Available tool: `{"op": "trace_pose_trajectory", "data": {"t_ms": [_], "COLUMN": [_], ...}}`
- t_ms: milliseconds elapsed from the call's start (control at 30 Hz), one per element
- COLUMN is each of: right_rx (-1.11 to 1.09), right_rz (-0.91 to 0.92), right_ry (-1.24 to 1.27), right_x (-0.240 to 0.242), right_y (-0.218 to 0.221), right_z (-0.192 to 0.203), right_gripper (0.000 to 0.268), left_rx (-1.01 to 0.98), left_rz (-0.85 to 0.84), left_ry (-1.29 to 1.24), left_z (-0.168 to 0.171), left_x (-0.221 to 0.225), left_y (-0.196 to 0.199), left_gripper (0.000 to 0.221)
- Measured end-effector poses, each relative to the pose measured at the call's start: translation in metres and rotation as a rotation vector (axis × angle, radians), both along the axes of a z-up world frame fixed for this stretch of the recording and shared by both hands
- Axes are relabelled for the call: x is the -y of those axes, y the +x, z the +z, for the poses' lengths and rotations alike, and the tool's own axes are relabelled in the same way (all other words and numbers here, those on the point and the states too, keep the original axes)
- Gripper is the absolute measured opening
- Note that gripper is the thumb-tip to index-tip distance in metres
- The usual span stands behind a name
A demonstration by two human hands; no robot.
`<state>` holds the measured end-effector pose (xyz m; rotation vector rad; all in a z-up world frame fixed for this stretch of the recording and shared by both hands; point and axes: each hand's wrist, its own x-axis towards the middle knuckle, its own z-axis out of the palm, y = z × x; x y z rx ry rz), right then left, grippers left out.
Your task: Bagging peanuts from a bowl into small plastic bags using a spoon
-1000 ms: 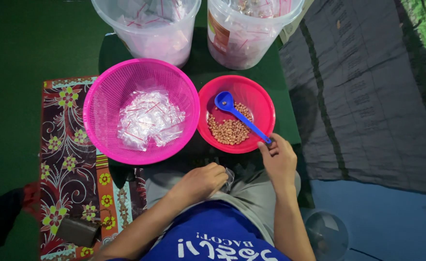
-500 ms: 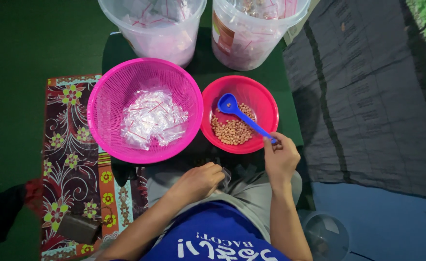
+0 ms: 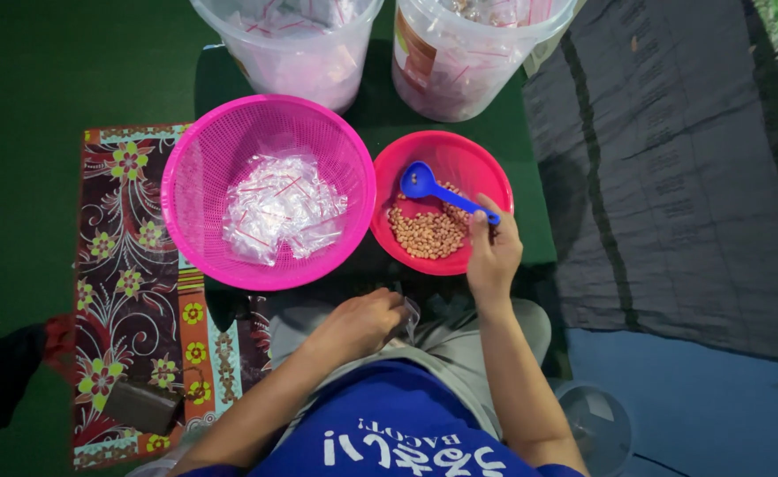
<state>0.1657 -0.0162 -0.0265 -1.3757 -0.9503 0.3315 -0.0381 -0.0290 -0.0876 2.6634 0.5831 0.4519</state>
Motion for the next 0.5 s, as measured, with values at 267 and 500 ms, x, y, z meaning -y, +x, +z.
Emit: {"op": "trace_pose_trajectory", "data": {"t_ms": [267, 500], "right_rx": [0.641, 0.468], "right_rz": [0.124, -0.073], "right_ry": [0.022, 0.042], "right_x": [0.016, 0.024], "right_y": [0.02, 0.03], "right_z": [0.005, -0.006], "right_gripper": [0.016, 0.022], "left_rx": [0.01, 0.096], "left_rz": [0.041, 0.012], "left_ry": [0.056, 0.106], "left_z": [0.002, 0.005], "left_x": [-0.004, -0.015], "left_y": [-0.003, 0.003], "left_gripper": [0.01, 0.007]}}
